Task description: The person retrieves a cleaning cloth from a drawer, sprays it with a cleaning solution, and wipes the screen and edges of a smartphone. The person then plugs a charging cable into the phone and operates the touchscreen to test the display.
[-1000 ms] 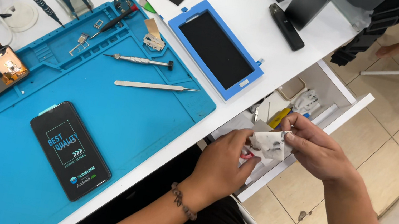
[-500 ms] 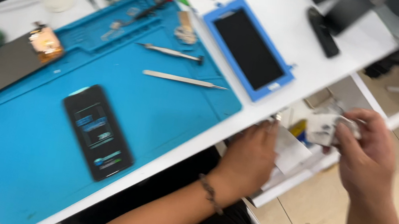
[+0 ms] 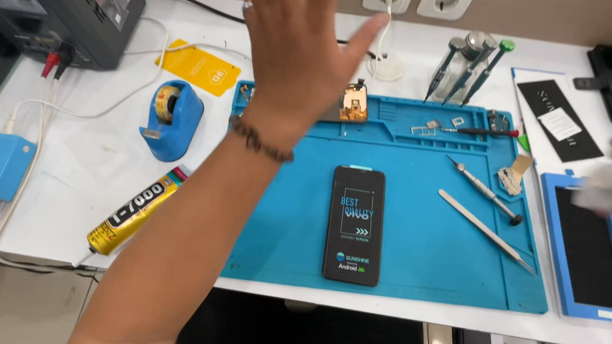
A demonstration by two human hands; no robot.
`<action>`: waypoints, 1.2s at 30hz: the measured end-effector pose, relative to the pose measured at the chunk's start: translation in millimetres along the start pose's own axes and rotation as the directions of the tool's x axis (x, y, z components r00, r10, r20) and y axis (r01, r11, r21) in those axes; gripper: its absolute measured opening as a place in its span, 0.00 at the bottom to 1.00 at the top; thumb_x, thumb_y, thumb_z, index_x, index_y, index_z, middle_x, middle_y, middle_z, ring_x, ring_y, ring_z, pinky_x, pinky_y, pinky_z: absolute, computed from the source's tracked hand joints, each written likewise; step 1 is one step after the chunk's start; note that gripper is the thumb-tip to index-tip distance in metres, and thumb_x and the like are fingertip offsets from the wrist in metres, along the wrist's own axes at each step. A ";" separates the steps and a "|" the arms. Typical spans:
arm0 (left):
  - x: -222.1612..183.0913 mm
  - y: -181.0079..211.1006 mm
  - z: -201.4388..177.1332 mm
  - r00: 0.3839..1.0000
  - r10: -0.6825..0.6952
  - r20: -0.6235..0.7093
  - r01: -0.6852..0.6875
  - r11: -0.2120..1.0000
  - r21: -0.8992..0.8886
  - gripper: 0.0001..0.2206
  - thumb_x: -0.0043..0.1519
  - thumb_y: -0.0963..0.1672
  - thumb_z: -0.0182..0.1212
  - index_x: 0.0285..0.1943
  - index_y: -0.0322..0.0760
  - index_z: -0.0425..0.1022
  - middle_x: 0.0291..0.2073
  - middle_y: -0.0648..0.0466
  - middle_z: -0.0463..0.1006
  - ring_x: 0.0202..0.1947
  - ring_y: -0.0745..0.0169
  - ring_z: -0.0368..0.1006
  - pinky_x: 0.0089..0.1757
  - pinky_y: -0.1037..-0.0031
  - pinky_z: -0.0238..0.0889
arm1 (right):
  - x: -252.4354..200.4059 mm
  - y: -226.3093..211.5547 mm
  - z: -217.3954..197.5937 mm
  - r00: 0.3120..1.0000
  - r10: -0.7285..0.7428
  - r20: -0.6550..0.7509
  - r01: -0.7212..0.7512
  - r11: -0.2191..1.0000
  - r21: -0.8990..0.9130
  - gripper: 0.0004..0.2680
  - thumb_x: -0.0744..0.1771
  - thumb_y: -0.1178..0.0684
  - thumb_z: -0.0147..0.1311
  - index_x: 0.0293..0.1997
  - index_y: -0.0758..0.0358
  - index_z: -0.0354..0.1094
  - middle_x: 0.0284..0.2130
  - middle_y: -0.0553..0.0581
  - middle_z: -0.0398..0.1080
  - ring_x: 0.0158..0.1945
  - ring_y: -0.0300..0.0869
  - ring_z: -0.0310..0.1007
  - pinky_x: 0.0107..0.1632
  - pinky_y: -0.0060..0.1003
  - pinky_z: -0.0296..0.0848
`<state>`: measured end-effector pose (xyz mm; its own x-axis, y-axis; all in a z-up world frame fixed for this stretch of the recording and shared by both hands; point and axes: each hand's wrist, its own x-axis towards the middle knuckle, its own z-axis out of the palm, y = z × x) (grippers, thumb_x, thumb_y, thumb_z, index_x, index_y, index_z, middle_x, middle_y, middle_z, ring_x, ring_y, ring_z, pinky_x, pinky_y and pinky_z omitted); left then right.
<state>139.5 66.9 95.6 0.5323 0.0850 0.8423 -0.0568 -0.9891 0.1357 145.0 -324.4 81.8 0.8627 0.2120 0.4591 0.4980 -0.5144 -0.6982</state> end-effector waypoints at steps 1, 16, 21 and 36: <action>12.6 -22.0 21.7 0.989 -0.147 0.007 0.144 0.975 0.171 0.49 0.61 0.66 0.79 0.72 0.56 0.40 0.65 0.39 0.49 0.65 0.37 0.57 0.45 0.56 0.75 | 20.5 -45.5 20.8 0.999 -0.038 -0.003 0.038 0.998 -0.048 0.03 0.74 0.65 0.46 0.53 0.67 0.59 0.46 0.58 0.61 0.43 0.42 0.61 0.46 0.34 0.62; 23.9 -72.7 13.6 0.992 -0.013 0.125 0.074 0.867 -0.493 0.32 0.50 0.37 0.57 0.65 0.41 0.52 0.57 0.44 0.58 0.55 0.41 0.62 0.51 0.59 0.64 | 266.9 -122.3 254.8 0.898 0.287 0.334 -0.434 0.700 0.567 0.06 0.66 0.56 0.48 0.29 0.64 0.67 0.24 0.56 0.68 0.25 0.41 0.68 0.31 0.32 0.75; 23.9 -70.5 13.5 0.995 0.010 0.098 0.044 0.842 -0.538 0.31 0.49 0.36 0.55 0.64 0.39 0.52 0.57 0.43 0.58 0.58 0.42 0.60 0.54 0.61 0.63 | 272.2 -108.6 262.0 0.928 0.280 0.247 -0.372 0.741 0.558 0.03 0.64 0.62 0.51 0.35 0.60 0.69 0.26 0.55 0.70 0.28 0.39 0.68 0.28 0.28 0.71; 17.8 -73.6 25.8 0.999 -0.015 0.048 0.038 0.849 -0.526 0.28 0.57 0.38 0.65 0.63 0.38 0.53 0.59 0.43 0.60 0.62 0.44 0.59 0.60 0.61 0.57 | 273.9 -106.7 253.9 0.998 0.029 0.058 -0.050 0.911 0.409 0.05 0.61 0.63 0.59 0.35 0.60 0.69 0.26 0.51 0.71 0.27 0.33 0.72 0.30 0.24 0.83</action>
<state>175.0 138.1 87.1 0.5728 0.0945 0.8142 -0.4724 -0.7737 0.4221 350.5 -0.4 142.6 0.8802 0.2447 0.4066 0.4469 -0.1391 -0.8837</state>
